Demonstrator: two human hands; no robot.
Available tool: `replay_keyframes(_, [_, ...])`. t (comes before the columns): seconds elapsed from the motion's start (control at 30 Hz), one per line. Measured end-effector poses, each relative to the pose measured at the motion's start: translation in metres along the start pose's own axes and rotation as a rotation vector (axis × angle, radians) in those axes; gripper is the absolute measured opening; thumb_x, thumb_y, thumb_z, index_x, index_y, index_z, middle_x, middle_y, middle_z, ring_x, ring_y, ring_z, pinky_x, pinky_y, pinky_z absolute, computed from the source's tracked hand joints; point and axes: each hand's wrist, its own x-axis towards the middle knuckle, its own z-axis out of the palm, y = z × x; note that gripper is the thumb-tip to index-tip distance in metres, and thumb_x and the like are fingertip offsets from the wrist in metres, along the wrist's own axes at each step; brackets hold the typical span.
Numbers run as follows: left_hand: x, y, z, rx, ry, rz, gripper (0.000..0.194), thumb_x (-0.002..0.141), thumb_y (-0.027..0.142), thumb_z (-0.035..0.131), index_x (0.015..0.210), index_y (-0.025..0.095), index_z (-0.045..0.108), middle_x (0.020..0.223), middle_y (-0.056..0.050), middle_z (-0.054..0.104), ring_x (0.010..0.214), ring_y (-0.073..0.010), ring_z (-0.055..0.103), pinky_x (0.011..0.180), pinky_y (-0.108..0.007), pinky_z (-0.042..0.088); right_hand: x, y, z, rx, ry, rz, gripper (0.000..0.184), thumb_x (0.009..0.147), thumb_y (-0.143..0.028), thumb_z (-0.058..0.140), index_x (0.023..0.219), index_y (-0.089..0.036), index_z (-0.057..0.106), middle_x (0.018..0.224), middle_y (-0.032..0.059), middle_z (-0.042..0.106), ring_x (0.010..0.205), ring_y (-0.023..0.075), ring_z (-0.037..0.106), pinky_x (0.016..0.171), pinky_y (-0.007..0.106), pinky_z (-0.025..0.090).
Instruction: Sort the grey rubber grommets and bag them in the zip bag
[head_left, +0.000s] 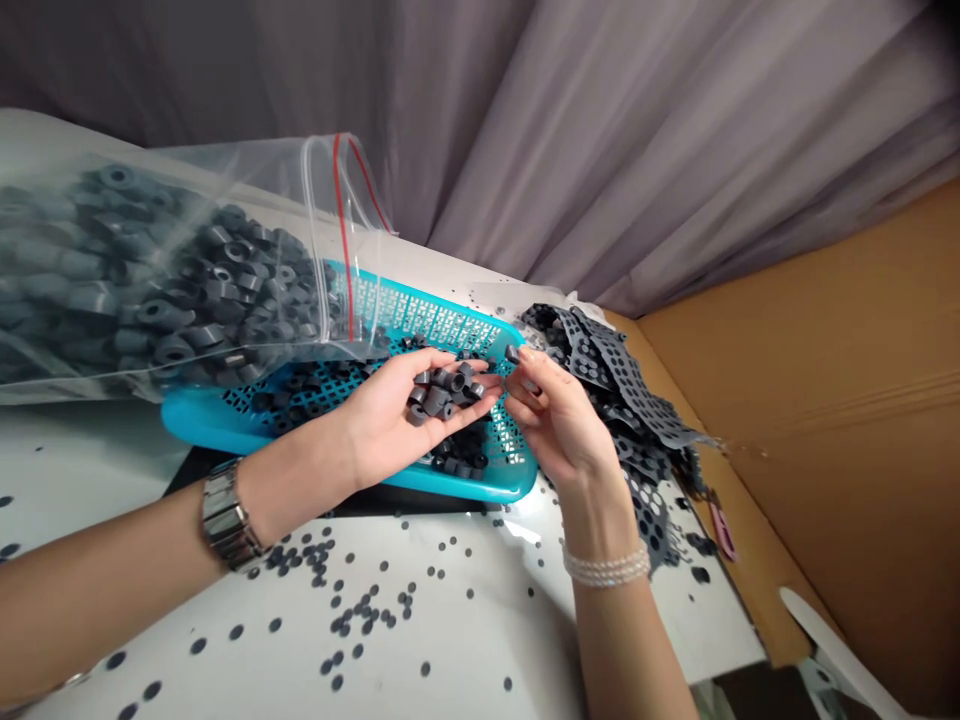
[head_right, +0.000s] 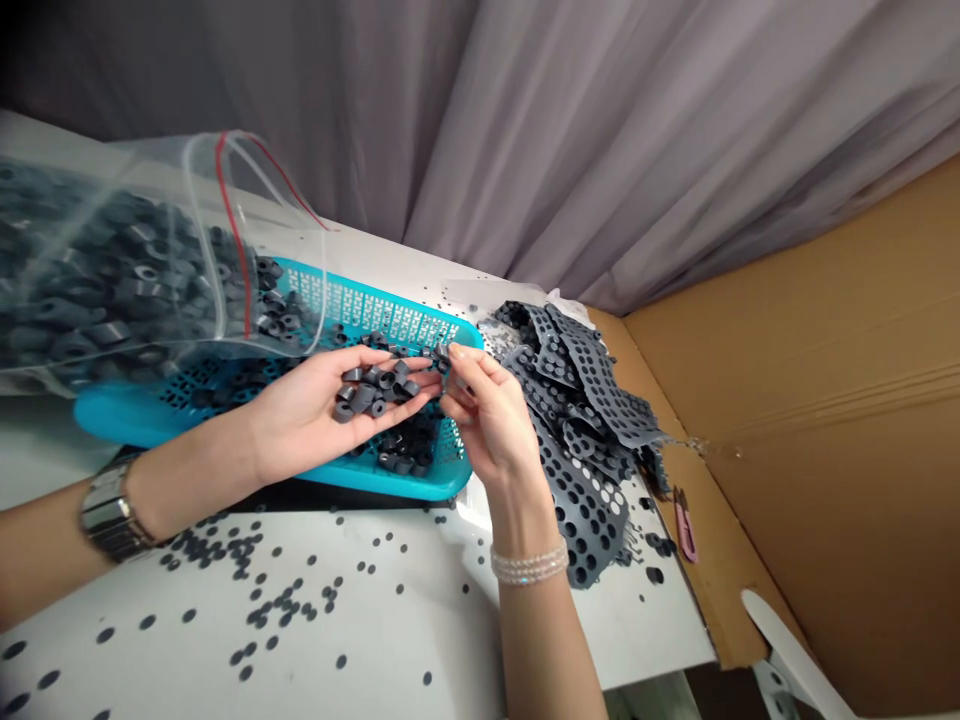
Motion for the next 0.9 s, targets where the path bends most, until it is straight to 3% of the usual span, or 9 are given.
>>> replay_keyframes(0.17, [0.001,0.001,0.000,0.026,0.021,-0.028,0.027,0.081,0.003,0.045,0.104,0.001,0.060,0.101,-0.024,0.068,0.095,-0.0292,0.068,0.077,-0.037,0.061,0.003,-0.003,-0.003,0.187,-0.043,0.113,0.029,0.072,-0.029,0.072,0.060,-0.021,0.047,0.058,-0.0064,0.033,0.046,0.0064,0.021,0.035,0.018,0.026])
replay_keyframes(0.27, [0.001,0.002,0.000,0.024,0.028,-0.023,0.032,0.081,0.003,0.045,0.109,-0.001,0.058,0.102,-0.024,0.068,0.094,-0.0297,0.069,0.075,-0.037,0.062,0.002,-0.004,-0.004,0.268,-0.049,0.151,0.025,0.074,-0.025,0.069,0.061,-0.020,0.049,0.059,-0.0047,0.041,0.046,0.0054,0.027,0.036,0.015,0.029])
replay_keyframes(0.37, [0.002,0.001,0.000,0.008,0.023,-0.021,0.033,0.081,0.003,0.045,0.111,-0.002,0.058,0.102,-0.024,0.068,0.096,-0.0302,0.068,0.077,-0.037,0.061,0.001,-0.005,-0.002,0.316,-0.033,0.180,0.016,0.078,-0.023,0.064,0.066,-0.019,0.053,0.064,-0.0020,0.049,0.048,0.0047,0.033,0.037,0.013,0.032])
replay_keyframes(0.57, [0.002,0.002,0.001,0.004,0.017,-0.023,0.034,0.082,0.003,0.044,0.113,-0.003,0.057,0.102,-0.025,0.068,0.096,-0.0288,0.068,0.080,-0.036,0.060,-0.003,-0.008,0.000,0.219,-0.008,0.105,0.009,0.076,-0.020,0.055,0.068,-0.020,0.056,0.071,0.0026,0.058,0.057,0.0088,0.045,0.046,0.020,0.038])
replay_keyframes(0.7, [0.000,0.003,0.001,-0.002,0.040,-0.015,0.031,0.082,0.004,0.043,0.108,-0.003,0.058,0.104,-0.026,0.067,0.096,-0.0290,0.068,0.078,-0.036,0.061,-0.005,-0.010,-0.003,0.342,0.035,0.116,0.011,0.077,-0.019,0.050,0.068,-0.018,0.058,0.074,0.0033,0.057,0.057,0.0085,0.045,0.044,0.020,0.033])
replay_keyframes(0.8, [0.000,0.002,0.001,-0.009,0.045,0.017,0.025,0.082,0.004,0.044,0.101,0.000,0.060,0.106,-0.025,0.066,0.098,-0.0301,0.067,0.079,-0.038,0.061,-0.007,-0.011,-0.003,0.226,0.031,0.071,0.007,0.077,-0.021,0.059,0.071,-0.018,0.060,0.061,-0.0037,0.043,0.047,0.0057,0.028,0.038,0.020,0.018])
replay_keyframes(0.9, [-0.001,0.001,0.001,-0.016,0.035,0.041,0.017,0.082,0.003,0.044,0.085,0.005,0.061,0.096,-0.021,0.068,0.092,-0.0267,0.068,0.081,-0.040,0.060,-0.011,-0.009,0.001,-0.149,0.028,-0.044,0.010,0.076,-0.028,0.069,0.083,-0.021,0.066,0.054,-0.0081,0.029,0.046,0.0059,0.018,0.041,0.022,0.013])
